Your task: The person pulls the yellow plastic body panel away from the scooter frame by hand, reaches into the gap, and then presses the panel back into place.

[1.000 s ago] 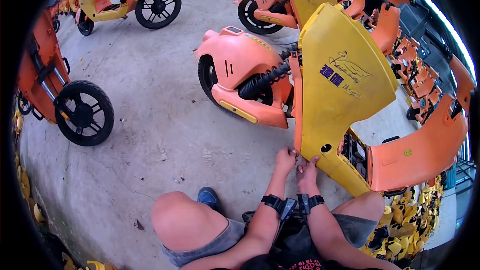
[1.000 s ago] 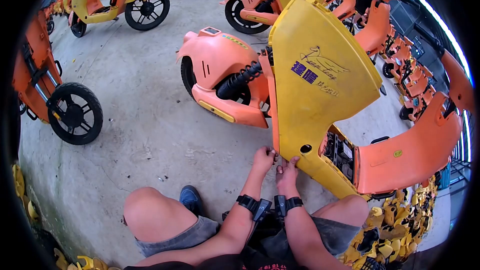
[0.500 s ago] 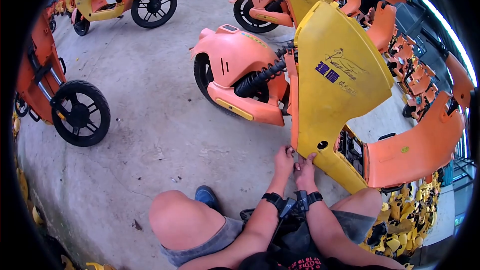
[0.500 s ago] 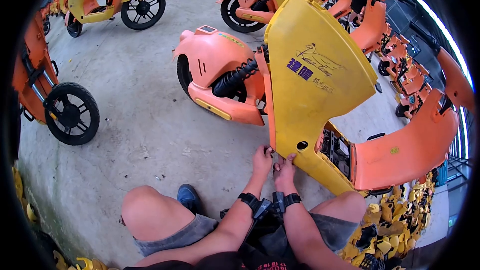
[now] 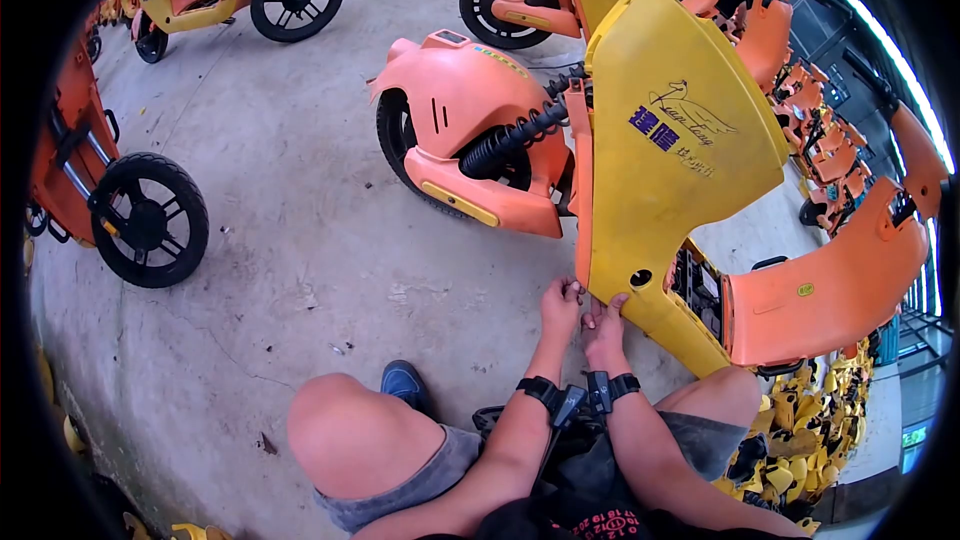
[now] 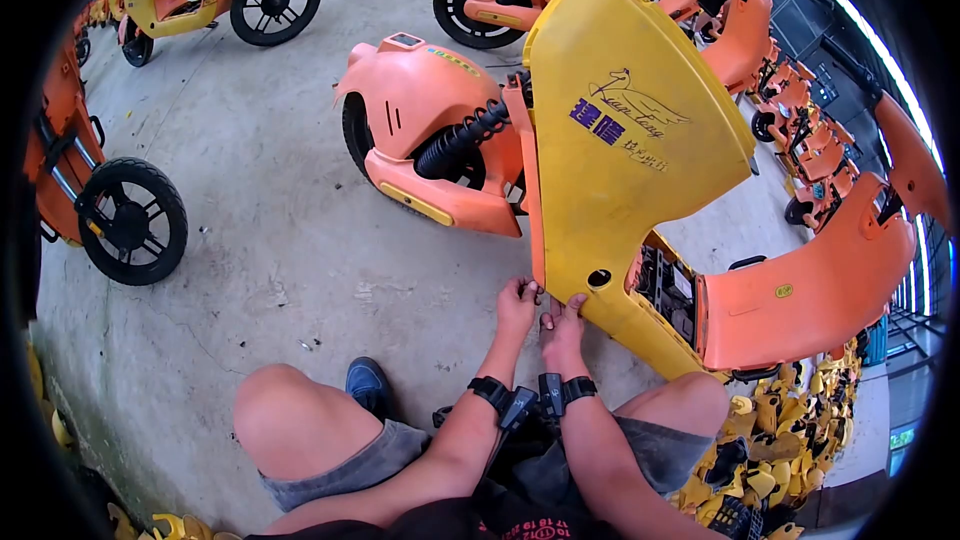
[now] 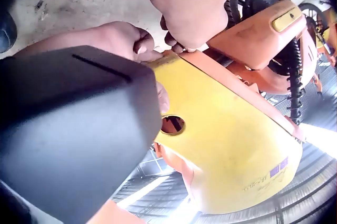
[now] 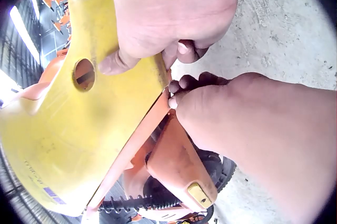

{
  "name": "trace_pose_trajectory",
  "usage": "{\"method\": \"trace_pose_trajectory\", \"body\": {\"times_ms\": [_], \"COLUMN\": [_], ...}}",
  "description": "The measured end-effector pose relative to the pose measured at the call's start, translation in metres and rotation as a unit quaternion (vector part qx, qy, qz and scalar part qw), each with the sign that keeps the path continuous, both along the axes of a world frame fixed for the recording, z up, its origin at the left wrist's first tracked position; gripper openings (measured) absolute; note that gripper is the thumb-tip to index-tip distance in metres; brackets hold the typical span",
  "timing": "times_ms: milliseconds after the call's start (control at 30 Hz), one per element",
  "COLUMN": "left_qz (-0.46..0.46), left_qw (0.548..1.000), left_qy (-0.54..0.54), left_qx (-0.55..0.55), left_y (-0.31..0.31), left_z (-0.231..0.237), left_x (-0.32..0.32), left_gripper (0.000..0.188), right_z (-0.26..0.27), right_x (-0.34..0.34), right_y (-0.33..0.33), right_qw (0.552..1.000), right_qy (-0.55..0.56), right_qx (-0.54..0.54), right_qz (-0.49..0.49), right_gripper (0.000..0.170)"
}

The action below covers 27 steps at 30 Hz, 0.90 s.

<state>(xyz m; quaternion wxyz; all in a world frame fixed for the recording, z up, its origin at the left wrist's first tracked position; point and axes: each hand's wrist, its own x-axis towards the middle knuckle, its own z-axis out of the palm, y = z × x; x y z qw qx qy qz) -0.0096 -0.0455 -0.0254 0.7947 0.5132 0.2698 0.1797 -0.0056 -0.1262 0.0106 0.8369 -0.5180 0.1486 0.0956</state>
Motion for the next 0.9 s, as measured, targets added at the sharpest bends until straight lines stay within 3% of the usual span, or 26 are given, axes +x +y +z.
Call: {"method": "trace_pose_trajectory", "body": {"times_ms": [133,333,433,900], "left_qz": [0.000,0.013,0.003,-0.056], "left_qw": [0.999,1.000,0.999,0.990], "left_qy": [0.017,-0.004,0.009,0.073], "left_qx": [0.027,-0.023,0.033,-0.107], "left_y": [-0.002,-0.005,0.000,0.009], "left_z": [0.000,-0.012,-0.013,0.007], "left_x": [0.000,0.006,0.008,0.011], "left_gripper": [0.011,0.010,0.010,0.011], "right_z": [-0.003,-0.004,-0.002,-0.005], "right_x": [0.001,0.002,0.001,0.003], "right_y": [-0.002,-0.003,0.001,-0.005], "right_qw": [1.000,1.000,1.000,0.999], "right_qy": [-0.003,-0.005,0.006,0.004], "right_qx": [-0.002,0.001,-0.006,0.043], "right_qz": [0.008,0.019,0.003,0.007], "right_gripper": [0.067,0.067,0.067,0.065]}}
